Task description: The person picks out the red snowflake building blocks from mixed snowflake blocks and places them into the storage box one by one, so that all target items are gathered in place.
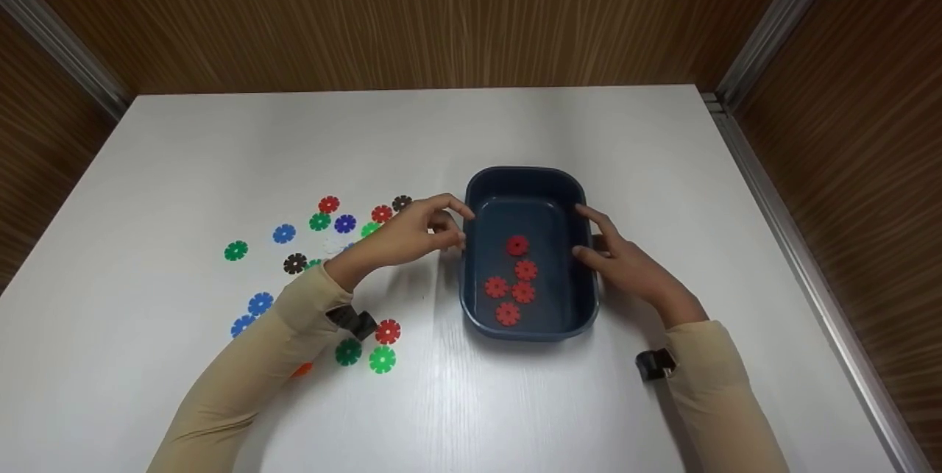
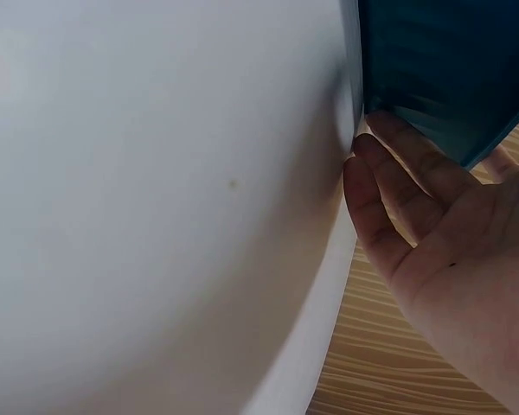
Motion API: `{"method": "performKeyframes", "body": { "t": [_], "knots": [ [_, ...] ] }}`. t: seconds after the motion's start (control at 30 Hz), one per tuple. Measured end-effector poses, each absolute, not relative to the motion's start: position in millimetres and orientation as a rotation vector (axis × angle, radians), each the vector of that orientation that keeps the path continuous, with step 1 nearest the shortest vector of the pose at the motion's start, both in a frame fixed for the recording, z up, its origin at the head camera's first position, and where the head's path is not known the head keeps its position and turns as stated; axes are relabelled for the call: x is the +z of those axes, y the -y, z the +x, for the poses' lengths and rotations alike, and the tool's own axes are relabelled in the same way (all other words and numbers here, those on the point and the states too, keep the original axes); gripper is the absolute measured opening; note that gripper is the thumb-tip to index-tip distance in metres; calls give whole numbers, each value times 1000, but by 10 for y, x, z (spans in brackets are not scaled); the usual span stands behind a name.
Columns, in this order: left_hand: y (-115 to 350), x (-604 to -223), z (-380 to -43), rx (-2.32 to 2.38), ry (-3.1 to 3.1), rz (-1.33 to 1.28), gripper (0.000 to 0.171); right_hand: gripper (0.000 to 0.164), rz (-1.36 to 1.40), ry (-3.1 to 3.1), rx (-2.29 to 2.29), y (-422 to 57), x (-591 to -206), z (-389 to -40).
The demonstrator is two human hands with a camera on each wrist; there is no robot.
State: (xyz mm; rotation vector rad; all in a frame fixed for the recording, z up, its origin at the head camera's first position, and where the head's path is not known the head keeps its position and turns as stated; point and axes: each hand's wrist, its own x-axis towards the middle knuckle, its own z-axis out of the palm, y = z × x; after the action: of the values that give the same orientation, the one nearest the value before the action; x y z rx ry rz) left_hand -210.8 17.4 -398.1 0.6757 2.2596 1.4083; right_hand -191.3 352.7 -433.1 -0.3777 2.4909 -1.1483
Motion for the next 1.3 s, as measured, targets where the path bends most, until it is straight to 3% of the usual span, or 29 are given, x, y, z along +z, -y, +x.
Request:
{"method": "performKeyframes", "body": {
  "t": [0.63,1.3],
  "knots": [
    [172,-3818,-2054,1460,-2317,694,29,67,-395,-2498,-1150,-3538,-4342,-1917],
    [988,-3694,-1739,1431,-2292,650,35,69,-388,-2483,-1154,-3544,-4292,-1916]
  ]
}}
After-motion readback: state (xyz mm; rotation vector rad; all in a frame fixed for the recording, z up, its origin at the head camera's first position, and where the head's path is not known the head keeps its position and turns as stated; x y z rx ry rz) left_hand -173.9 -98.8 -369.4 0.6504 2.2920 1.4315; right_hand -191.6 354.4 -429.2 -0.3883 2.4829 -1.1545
